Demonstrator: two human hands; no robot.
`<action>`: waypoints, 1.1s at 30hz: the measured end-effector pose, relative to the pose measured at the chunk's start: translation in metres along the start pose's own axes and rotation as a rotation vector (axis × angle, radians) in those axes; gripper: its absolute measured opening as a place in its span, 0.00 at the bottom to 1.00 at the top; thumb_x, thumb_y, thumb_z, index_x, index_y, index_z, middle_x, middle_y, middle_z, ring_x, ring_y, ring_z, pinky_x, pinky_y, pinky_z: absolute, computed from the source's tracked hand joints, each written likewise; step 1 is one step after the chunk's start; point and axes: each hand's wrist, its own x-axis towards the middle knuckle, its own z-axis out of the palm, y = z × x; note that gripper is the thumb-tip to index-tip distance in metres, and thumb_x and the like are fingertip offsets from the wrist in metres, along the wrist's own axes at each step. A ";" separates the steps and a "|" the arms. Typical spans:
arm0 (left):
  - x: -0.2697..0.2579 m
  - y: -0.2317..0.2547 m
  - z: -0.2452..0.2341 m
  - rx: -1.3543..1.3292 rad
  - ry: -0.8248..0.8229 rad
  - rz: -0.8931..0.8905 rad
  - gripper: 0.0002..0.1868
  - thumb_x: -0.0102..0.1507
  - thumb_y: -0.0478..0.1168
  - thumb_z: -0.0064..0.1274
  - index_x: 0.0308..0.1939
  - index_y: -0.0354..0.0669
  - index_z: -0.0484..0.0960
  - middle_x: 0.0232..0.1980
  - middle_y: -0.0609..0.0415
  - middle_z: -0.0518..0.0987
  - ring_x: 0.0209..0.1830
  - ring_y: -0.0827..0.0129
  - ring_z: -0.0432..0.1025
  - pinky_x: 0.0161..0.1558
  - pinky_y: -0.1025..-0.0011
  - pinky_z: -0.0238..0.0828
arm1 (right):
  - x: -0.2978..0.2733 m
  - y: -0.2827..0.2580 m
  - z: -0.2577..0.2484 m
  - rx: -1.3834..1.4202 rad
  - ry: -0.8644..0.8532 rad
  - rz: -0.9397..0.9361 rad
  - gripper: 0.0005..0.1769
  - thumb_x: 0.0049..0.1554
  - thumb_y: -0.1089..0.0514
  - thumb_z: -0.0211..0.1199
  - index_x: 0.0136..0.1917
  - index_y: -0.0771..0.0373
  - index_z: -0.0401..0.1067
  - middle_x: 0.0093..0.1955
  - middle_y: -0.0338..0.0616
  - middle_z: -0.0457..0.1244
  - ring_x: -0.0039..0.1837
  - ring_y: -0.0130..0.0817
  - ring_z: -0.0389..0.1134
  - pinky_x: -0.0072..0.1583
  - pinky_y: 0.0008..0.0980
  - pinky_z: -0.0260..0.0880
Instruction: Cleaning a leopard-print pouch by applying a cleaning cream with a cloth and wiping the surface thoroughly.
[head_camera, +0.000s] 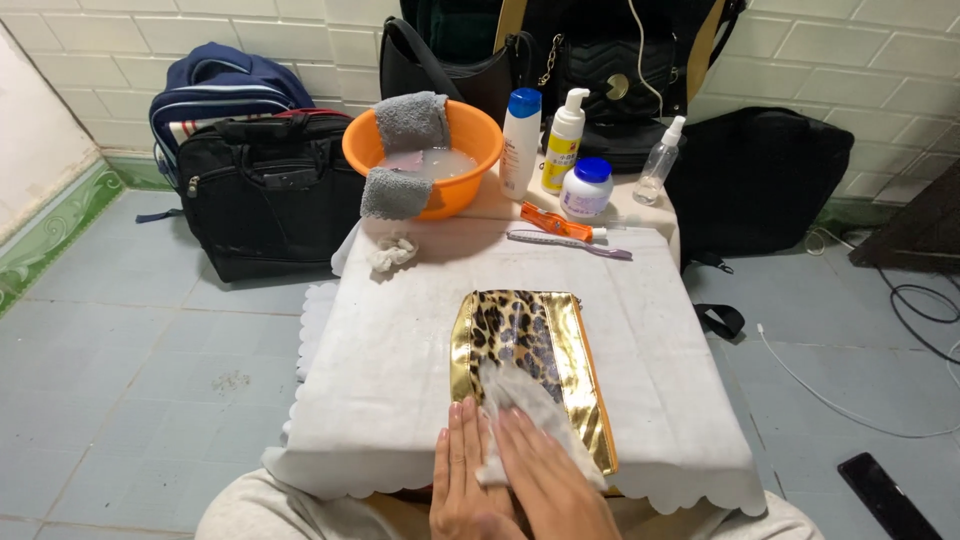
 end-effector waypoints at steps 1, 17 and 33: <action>0.001 -0.006 0.000 0.002 -0.002 0.004 0.27 0.61 0.35 0.49 0.65 0.35 0.71 0.74 0.40 0.67 0.76 0.54 0.61 0.75 0.56 0.54 | -0.010 0.001 -0.001 0.003 0.002 0.002 0.37 0.58 0.57 0.61 0.77 0.67 0.54 0.81 0.57 0.49 0.82 0.50 0.45 0.75 0.50 0.48; 0.004 -0.014 -0.012 -0.088 -0.117 0.134 0.57 0.41 0.50 0.67 0.70 0.26 0.63 0.76 0.29 0.61 0.79 0.47 0.55 0.76 0.56 0.48 | 0.119 0.073 -0.049 -0.266 -0.213 0.303 0.49 0.63 0.25 0.28 0.79 0.66 0.44 0.84 0.51 0.37 0.84 0.44 0.32 0.79 0.49 0.25; 0.019 -0.017 -0.025 -0.071 -0.118 0.103 0.41 0.51 0.38 0.56 0.71 0.49 0.72 0.69 0.36 0.72 0.70 0.52 0.68 0.65 0.58 0.64 | -0.068 0.075 -0.037 0.942 -0.186 0.470 0.23 0.52 0.58 0.63 0.58 0.67 0.86 0.27 0.41 0.73 0.29 0.27 0.65 0.34 0.26 0.59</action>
